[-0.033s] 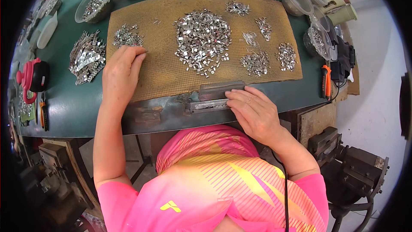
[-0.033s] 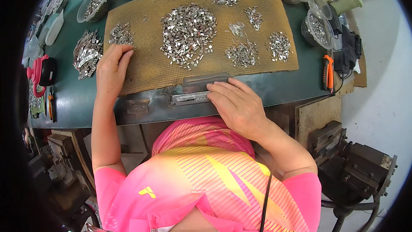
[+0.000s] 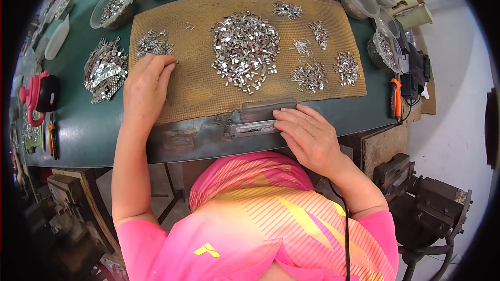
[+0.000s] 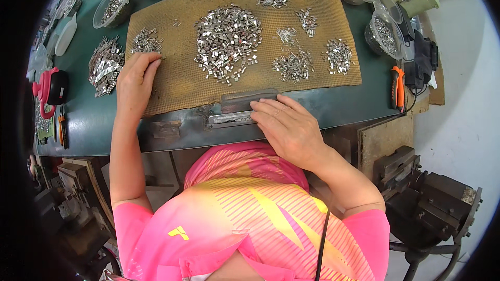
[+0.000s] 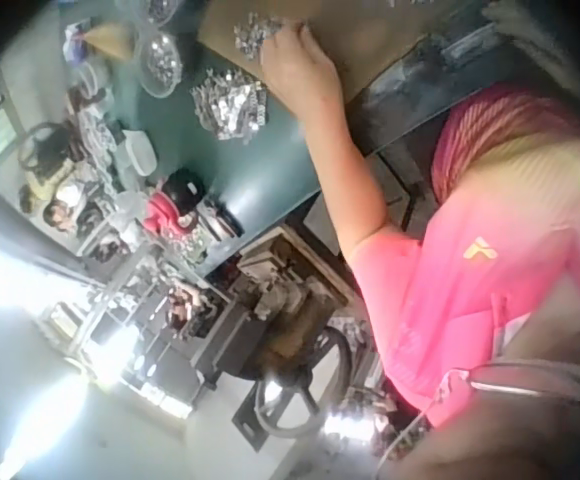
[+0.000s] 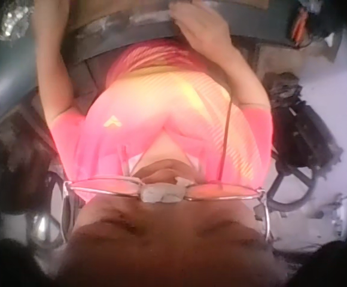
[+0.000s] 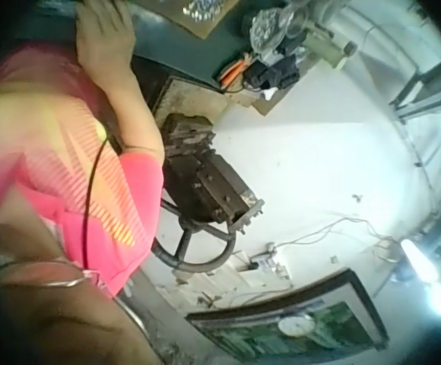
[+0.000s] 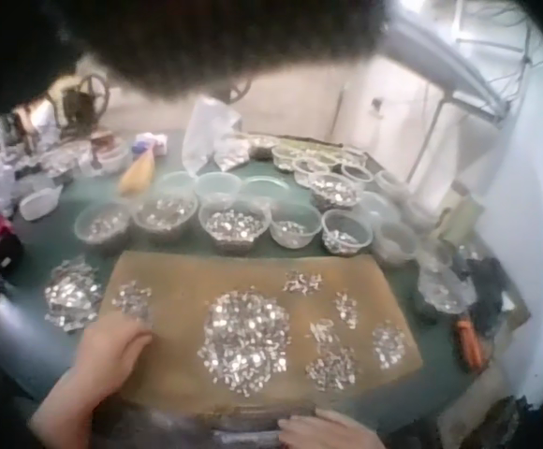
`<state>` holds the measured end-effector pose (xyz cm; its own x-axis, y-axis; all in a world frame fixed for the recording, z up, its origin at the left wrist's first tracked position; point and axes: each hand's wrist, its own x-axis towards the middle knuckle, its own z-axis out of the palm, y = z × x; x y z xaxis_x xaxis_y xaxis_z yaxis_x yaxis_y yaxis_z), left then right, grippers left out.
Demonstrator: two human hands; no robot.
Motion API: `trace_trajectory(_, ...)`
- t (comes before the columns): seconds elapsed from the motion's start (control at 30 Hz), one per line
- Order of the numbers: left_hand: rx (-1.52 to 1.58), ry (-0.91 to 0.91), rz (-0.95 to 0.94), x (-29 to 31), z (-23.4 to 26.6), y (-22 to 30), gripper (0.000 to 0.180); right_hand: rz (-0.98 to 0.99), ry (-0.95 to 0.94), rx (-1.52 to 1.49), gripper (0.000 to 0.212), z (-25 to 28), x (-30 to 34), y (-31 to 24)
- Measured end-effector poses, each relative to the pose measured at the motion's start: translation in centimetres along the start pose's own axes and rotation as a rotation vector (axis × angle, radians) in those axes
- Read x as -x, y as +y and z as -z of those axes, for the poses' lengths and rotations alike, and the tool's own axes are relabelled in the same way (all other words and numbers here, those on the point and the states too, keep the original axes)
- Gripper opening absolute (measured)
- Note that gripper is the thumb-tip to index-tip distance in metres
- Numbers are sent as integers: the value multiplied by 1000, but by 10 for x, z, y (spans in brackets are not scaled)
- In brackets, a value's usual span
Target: The person selects small metal components from sorting trays, arranges them on a metal plate, and then uses a manual press to assemble them.
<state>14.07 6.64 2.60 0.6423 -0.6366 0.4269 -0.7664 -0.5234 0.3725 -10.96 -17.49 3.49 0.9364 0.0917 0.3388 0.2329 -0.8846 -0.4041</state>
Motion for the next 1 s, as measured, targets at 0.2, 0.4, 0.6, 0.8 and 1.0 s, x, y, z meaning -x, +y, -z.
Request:
trace_trajectory(0.2,-120,27,-108,-1,-6,-8,13,-173,23,-78,32,21,11,8)
trace_trajectory(0.4,76,15,-199,8,2,35,22,-181,87,7,35,27,33,19)
trace_trajectory(0.6,356,-194,-476,29,-16,87,41,-113,62,103,43,17,42,20)
trace_trajectory(0.8,313,-222,-565,44,-31,90,42,-109,44,81,48,18,44,26)
trace_trajectory(1.0,395,-283,-534,37,-26,89,51,-310,-71,-247,59,31,40,29)
